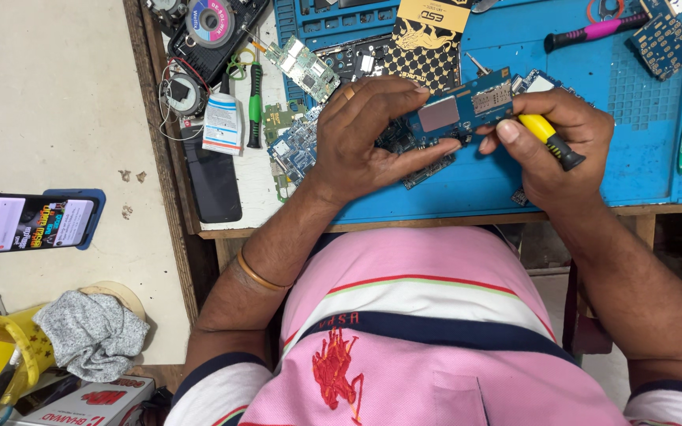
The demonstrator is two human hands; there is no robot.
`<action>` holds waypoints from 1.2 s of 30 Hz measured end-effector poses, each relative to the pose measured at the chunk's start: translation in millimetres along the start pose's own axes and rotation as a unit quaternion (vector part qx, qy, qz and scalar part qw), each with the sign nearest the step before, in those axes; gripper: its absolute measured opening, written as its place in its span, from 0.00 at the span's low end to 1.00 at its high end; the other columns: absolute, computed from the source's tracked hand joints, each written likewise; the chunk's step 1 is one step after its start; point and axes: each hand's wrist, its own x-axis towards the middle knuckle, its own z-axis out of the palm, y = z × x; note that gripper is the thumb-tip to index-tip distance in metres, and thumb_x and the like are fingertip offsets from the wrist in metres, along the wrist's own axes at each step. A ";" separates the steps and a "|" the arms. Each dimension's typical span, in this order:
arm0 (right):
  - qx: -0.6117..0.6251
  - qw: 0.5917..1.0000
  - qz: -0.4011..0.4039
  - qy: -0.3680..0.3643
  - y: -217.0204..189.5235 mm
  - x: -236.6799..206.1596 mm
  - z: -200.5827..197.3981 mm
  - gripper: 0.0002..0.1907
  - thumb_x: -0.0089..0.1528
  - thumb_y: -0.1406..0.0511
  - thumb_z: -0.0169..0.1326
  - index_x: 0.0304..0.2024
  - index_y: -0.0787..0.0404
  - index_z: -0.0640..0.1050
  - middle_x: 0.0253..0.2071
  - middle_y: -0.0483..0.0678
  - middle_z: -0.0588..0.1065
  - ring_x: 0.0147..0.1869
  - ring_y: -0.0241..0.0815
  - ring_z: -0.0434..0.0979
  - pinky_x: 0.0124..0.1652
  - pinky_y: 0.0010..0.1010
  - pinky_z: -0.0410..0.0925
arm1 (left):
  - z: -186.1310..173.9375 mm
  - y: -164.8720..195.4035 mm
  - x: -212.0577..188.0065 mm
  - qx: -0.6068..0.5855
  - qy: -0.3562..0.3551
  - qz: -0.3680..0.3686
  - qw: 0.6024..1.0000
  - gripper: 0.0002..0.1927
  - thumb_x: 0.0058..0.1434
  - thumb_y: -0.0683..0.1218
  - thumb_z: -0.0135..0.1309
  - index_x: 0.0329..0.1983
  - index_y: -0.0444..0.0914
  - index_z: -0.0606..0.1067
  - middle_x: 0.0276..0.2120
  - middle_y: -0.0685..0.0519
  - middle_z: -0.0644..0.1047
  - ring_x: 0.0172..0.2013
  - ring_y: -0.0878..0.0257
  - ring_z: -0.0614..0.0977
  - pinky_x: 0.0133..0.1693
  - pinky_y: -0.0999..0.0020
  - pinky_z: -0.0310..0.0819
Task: The person holds a blue circuit board on a repair mat and uses a yellow-handled screwdriver to unscrew and pry components from it, repositioning the board repeatedly to work on different edges. They set the board down and pick it back up while continuing to work on it with the screwdriver.
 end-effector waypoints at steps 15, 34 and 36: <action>0.042 0.999 -0.006 -0.010 9.5 -3.9 -5.9 0.06 0.74 0.71 0.56 0.50 0.69 0.74 0.43 0.60 0.80 0.41 0.41 0.83 0.44 0.28 0.77 | -4.6 2.4 3.4 -0.032 -0.032 -0.062 0.997 0.34 0.53 0.59 0.78 0.53 0.39 0.75 0.47 0.52 0.82 0.46 0.61 0.86 0.48 0.67 0.83; -0.008 0.999 -0.031 -0.005 8.5 -9.1 -6.9 0.09 0.74 0.67 0.58 0.48 0.69 0.75 0.40 0.58 0.80 0.41 0.41 0.84 0.42 0.27 0.77 | -6.3 1.7 4.3 -0.084 -0.053 -0.090 0.991 0.32 0.48 0.59 0.80 0.48 0.39 0.78 0.38 0.53 0.82 0.37 0.64 0.86 0.40 0.69 0.81; -0.061 0.996 -0.057 0.009 4.3 -8.6 -4.5 0.09 0.73 0.67 0.59 0.48 0.68 0.75 0.40 0.57 0.80 0.41 0.41 0.84 0.42 0.27 0.77 | -7.6 0.5 4.3 -0.145 -0.066 -0.133 0.978 0.29 0.49 0.57 0.78 0.47 0.38 0.79 0.39 0.53 0.83 0.34 0.67 0.84 0.36 0.74 0.80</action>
